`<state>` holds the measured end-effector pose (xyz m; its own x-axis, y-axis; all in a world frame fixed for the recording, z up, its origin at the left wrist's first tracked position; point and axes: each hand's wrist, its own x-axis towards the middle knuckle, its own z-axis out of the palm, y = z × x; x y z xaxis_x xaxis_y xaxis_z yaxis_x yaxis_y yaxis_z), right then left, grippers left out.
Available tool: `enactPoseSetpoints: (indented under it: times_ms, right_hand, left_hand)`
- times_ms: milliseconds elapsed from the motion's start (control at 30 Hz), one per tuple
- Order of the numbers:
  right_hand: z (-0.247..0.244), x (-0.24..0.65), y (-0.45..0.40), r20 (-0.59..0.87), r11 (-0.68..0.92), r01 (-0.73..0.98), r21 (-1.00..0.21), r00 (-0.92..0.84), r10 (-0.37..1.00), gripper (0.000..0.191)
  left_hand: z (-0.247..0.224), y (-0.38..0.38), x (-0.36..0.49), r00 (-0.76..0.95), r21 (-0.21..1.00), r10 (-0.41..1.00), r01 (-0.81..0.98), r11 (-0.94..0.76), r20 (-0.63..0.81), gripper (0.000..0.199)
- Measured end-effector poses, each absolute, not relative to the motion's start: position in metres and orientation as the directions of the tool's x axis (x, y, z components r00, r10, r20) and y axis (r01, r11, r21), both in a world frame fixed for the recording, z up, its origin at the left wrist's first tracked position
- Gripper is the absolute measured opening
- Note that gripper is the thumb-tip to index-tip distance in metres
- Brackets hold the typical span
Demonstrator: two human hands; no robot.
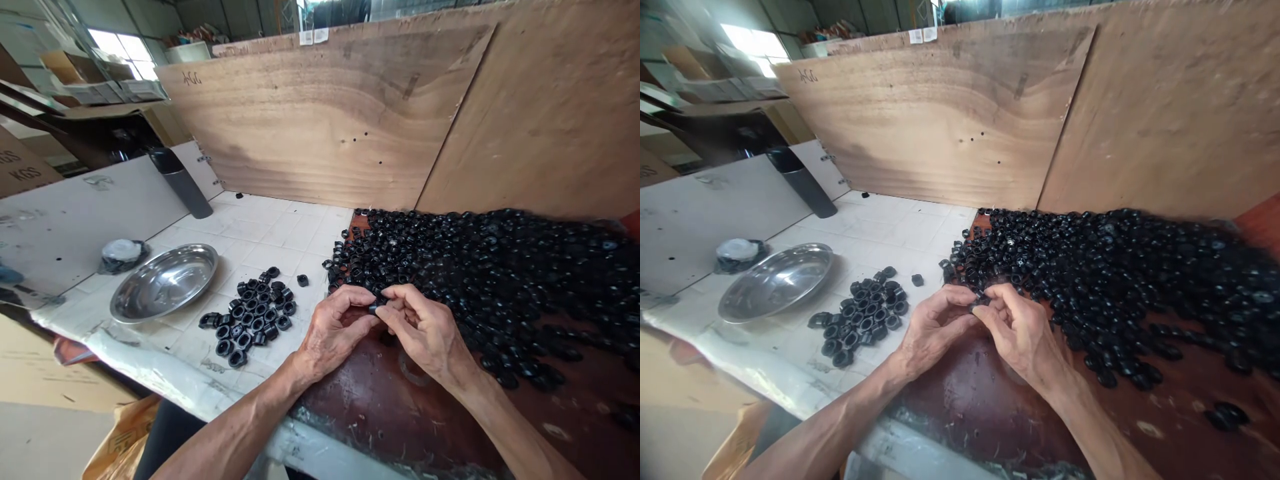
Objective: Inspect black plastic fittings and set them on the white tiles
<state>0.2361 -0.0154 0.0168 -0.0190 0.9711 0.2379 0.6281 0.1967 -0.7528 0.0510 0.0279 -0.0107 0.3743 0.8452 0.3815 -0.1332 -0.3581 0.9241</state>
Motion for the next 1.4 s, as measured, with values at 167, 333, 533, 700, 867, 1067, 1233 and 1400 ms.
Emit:
enactPoseSetpoints:
  times_ms: [167, 333, 533, 700, 867, 1067, 1233, 1400]
  right_hand:
    - [0.018, 0.233, -0.015, 0.198, 0.172, 0.581, -0.795, -0.020, 0.980, 0.024]
    - [0.021, 0.223, -0.015, 0.068, 0.023, 0.538, -0.842, 0.064, 0.996, 0.039]
    - [0.017, 0.226, -0.014, 0.175, 0.125, 0.518, -0.846, 0.048, 0.983, 0.027]
    - [0.015, 0.230, -0.013, 0.213, 0.190, 0.609, -0.771, -0.035, 0.976, 0.028]
    - [0.022, 0.227, -0.015, 0.276, 0.220, 0.692, -0.688, -0.031, 0.961, 0.048]
    - [0.021, 0.231, -0.016, 0.173, 0.194, 0.643, -0.741, -0.097, 0.980, 0.048]
    - [0.023, 0.233, -0.015, 0.137, 0.155, 0.547, -0.822, -0.075, 0.988, 0.035]
    - [0.021, 0.234, -0.014, 0.191, 0.204, 0.542, -0.815, -0.081, 0.978, 0.026]
  left_hand:
    - [-0.012, 0.030, 0.048, 0.400, 0.831, 0.760, -0.004, -0.557, 0.512, 0.018]
    - [-0.011, 0.029, 0.048, 0.434, 0.711, 0.671, 0.091, -0.697, 0.602, 0.022]
    - [-0.012, 0.028, 0.052, 0.393, 0.884, 0.810, -0.020, -0.466, 0.436, 0.019]
    - [-0.014, 0.027, 0.051, 0.390, 0.901, 0.828, -0.013, -0.434, 0.404, 0.020]
    - [-0.012, 0.026, 0.051, 0.406, 0.913, 0.827, -0.047, -0.405, 0.388, 0.019]
    - [-0.009, 0.026, 0.053, 0.371, 0.955, 0.880, -0.140, -0.263, 0.296, 0.021]
    - [-0.009, 0.027, 0.052, 0.348, 0.950, 0.884, -0.120, -0.288, 0.312, 0.018]
    - [-0.011, 0.028, 0.051, 0.344, 0.939, 0.875, -0.094, -0.330, 0.341, 0.019]
